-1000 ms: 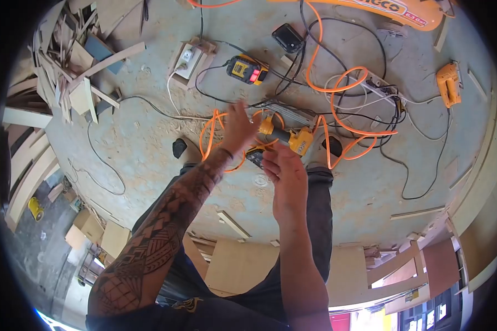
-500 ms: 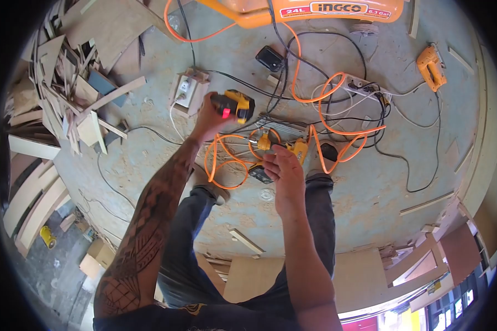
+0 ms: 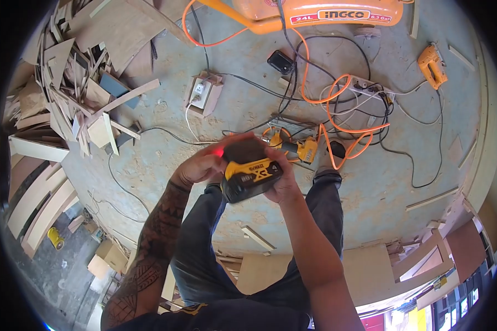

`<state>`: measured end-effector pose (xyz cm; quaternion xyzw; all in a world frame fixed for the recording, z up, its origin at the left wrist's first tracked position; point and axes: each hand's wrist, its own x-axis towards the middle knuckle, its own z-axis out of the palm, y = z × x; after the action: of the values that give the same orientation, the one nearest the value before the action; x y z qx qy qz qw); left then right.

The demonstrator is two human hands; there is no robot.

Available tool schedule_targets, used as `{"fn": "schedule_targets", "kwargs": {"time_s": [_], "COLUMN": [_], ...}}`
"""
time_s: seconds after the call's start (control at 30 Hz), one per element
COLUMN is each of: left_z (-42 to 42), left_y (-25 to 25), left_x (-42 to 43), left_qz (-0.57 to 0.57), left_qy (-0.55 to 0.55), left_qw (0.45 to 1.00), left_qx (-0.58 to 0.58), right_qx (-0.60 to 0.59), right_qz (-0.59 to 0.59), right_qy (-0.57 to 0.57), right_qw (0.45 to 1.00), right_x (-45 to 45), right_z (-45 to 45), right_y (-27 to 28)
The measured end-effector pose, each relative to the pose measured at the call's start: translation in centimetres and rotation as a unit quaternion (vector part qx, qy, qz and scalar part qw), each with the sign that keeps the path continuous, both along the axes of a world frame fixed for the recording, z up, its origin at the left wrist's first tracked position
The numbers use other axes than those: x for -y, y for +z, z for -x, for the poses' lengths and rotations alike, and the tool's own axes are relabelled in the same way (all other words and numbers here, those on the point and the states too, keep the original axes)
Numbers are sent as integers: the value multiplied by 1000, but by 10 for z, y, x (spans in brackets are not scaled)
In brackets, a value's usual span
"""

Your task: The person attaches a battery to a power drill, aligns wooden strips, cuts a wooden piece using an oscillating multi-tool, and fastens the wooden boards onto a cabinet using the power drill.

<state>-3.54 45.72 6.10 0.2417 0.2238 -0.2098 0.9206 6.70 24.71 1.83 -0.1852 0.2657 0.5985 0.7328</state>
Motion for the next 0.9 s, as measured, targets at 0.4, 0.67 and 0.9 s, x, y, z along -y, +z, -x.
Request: {"fn": "schedule_targets", "kwargs": {"time_s": [0.4,0.67,0.9], "left_z": [-15,8,37], "left_y": [-41,-32,-44], "left_x": [38,24,25], "left_qz": [-493,-398,-408], "left_qy": [233,140,195], "left_qw": [800,898,872], "left_qx": [-250,-127,-188], "right_qx": [72,293,165], "right_qz": [209,136,94], "right_qy": [140,250,230], "right_qw": [965,913,954], "right_x": [-2,-17,-23], "right_z": [-7,7,15], "right_y": [-11,-1,-1]}}
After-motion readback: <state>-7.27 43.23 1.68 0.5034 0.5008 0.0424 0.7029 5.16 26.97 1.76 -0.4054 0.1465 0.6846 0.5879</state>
